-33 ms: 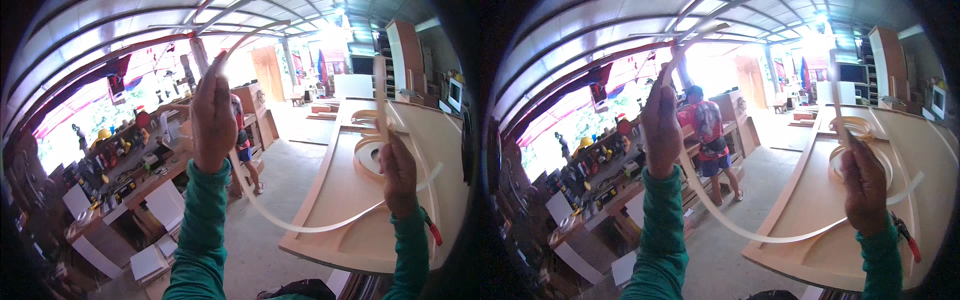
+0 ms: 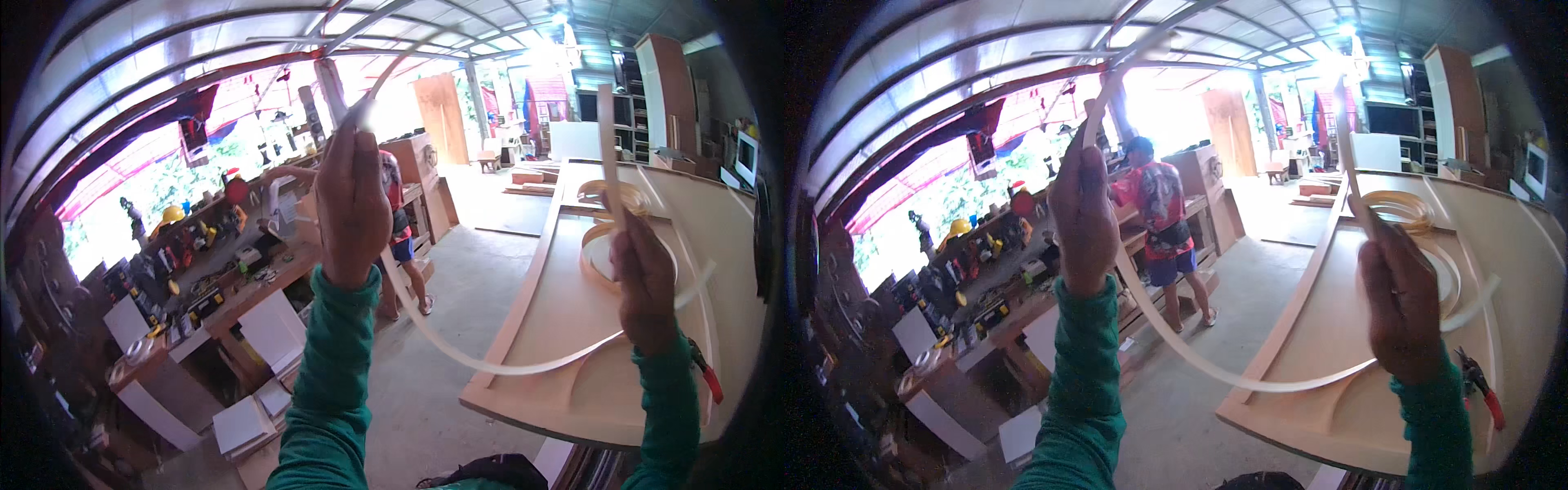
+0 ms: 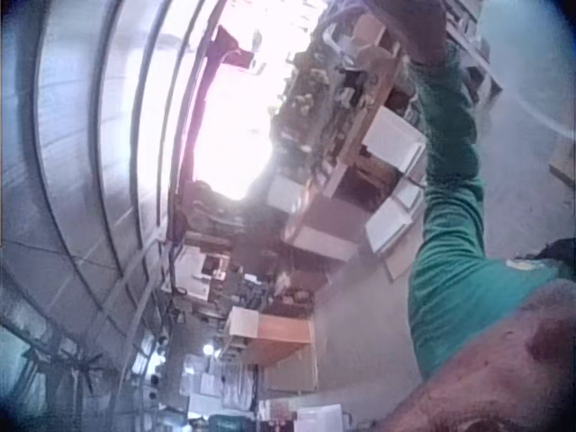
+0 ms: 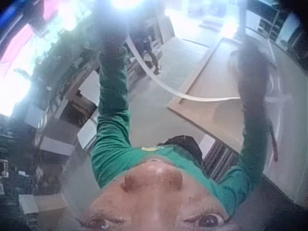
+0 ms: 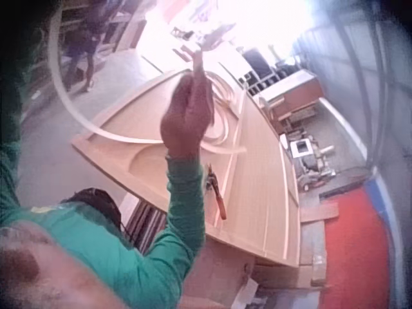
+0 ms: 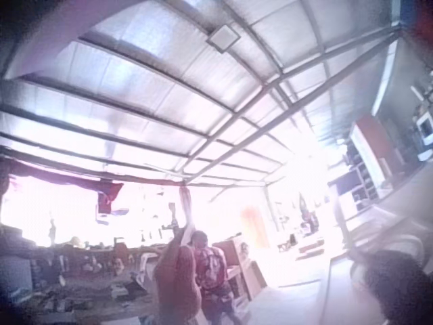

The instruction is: The person cuts thin strips of wood veneer using pliers, bends them, and places them into circular cutouts on a large wooden board. The person repeatedly measures, cuts, and arranges the veneer pieces to fit the contours of the board.

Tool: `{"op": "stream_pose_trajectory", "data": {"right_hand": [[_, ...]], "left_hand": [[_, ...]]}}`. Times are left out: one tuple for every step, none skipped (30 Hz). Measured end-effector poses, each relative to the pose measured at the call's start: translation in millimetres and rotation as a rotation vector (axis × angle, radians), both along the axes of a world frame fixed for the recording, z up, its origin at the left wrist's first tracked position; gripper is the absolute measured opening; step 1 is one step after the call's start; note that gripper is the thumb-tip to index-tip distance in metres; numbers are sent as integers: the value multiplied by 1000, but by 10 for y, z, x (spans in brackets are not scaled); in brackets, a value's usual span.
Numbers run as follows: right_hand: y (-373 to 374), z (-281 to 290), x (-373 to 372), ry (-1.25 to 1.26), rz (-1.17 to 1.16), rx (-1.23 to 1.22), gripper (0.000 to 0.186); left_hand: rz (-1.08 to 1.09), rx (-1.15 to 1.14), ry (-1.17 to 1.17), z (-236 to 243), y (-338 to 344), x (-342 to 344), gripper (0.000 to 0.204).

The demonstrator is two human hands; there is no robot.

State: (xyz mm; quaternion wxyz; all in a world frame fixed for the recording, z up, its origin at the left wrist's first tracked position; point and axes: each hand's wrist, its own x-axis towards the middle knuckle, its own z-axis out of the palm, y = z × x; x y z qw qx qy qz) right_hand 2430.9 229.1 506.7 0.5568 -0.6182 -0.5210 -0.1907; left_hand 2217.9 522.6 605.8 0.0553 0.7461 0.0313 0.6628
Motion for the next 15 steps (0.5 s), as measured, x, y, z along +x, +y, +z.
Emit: {"op": "stream_pose_trajectory", "data": {"right_hand": [[169, 62, -146, -10, 64, -7, 43], [339, 135, -312, 40, 134, -25, 43], [493, 210, -480, 120, 212, -60, 43], [644, 280, -643, 48, 228, -39, 44], [837, 321, -820, -41, 259, 20, 47], [1029, 359, -992, 12, 388, 43, 50], [1188, 375, -1182, 33, 460, 51, 56], [1316, 344, -1339, 87, 461, -32, 50], [1446, 358, -1459, 103, 454, -84, 47], [1576, 353, -1570, 118, 446, -137, 44], [1674, 282, -1717, 75, 471, -125, 44], [1807, 194, -1854, 119, 514, -111, 38], [1921, 109, -1953, 78, 491, -82, 36], [2023, 16, -2044, 38, 466, -51, 35], [2106, -75, -2117, 31, 438, -41, 34]], "left_hand": [[-10, -74, 9, -118, 0, -113, 49], [-20, -151, 18, -228, -9, -225, 47], [-3, -217, 52, -333, 6, -349, 46], [-16, -275, 37, -464, 13, -438, 47], [26, -216, 35, -597, 28, -532, 47], [35, -149, -13, -770, -2, -519, 49], [-96, -133, -54, -918, -18, -603, 49], [-142, -259, -45, -1074, -23, -685, 50], [-333, -428, -35, -1161, -2, -767, 51], [-503, -576, -36, -1272, -17, -858, 53], [-539, -622, 10, -1397, -28, -949, 56], [-559, -635, 45, -1538, -48, -1007, 58], [-587, -640, 32, -1681, -85, -1051, 58], [-614, -645, 18, -1812, -124, -1095, 58], [-584, -687, 63, -1913, -110, -1210, 57]]}}
